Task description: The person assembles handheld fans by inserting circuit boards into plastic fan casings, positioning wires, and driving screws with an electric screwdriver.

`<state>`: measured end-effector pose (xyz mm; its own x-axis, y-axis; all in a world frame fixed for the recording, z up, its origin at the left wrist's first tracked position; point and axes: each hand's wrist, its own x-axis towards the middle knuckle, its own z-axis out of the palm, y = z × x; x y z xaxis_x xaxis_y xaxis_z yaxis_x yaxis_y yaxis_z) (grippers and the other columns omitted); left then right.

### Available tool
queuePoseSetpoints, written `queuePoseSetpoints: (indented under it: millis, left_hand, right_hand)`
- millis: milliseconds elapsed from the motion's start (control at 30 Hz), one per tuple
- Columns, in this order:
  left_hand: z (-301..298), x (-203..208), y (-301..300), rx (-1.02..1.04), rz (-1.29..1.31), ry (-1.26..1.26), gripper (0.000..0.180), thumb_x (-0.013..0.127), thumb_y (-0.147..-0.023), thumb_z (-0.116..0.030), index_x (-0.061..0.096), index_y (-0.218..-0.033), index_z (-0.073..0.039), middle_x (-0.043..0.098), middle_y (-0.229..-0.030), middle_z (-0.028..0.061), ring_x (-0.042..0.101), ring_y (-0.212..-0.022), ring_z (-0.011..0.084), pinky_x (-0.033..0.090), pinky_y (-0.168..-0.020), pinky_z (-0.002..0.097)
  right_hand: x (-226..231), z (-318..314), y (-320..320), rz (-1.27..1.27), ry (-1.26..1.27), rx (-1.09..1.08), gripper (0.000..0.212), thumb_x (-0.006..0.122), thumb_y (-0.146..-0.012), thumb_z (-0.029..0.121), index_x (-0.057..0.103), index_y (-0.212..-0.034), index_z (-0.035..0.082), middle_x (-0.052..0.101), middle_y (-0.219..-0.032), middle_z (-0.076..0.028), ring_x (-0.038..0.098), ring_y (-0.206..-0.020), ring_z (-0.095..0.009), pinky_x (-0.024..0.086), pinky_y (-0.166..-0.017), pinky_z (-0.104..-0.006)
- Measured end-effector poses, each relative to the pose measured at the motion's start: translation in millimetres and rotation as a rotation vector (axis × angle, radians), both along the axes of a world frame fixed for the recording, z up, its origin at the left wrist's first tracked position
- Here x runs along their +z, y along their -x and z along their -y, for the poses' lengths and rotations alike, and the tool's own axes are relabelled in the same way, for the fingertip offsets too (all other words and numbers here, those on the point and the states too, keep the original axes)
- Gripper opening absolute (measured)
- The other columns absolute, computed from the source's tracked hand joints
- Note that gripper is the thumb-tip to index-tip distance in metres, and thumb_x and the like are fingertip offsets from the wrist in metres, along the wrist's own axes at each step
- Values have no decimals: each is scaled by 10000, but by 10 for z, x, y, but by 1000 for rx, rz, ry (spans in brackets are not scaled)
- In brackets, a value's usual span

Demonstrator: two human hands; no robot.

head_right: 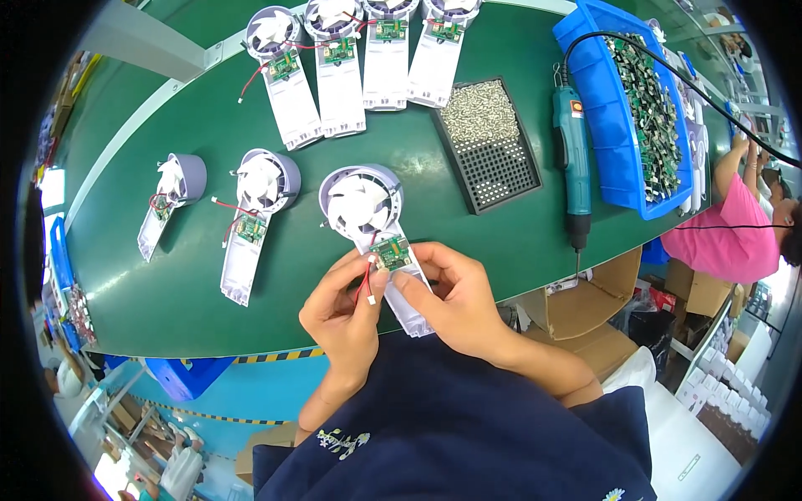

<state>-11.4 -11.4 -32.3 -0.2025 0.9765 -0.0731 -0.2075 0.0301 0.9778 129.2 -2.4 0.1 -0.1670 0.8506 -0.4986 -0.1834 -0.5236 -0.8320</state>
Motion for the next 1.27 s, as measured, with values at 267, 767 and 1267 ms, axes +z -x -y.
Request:
queuePoseSetpoints:
  millis: [267, 767, 1267]
  left_hand:
    - [-28, 25, 10, -9, -27, 45, 248, 711, -841, 116, 703, -1082, 60, 686, -1149, 163, 672, -843, 100, 546, -627, 194]
    - [-44, 14, 4, -16, -26, 43, 239, 719, -856, 84, 702, -1092, 54, 683, -1146, 151, 668, -864, 102, 543, -649, 196]
    - [-74, 57, 6, -7, 2, 72, 227, 715, -875, 58, 701, -1101, 50, 671, -1169, 162, 666, -887, 120, 550, -685, 211]
  right_hand:
    - [-15, -22, -9, 79, -3, 13, 265, 619, -975, 53, 582, -1221, -41, 709, -1051, -80, 644, -903, -60, 527, -713, -207]
    - [-29, -69, 14, 61, 54, -24, 233, 618, -969, 50, 607, -1179, -47, 716, -990, -76, 647, -847, -54, 506, -659, -208]
    - [-49, -101, 50, 49, -3, -35, 227, 620, -971, 57, 612, -1174, -43, 712, -967, -65, 642, -825, -49, 505, -656, -208]
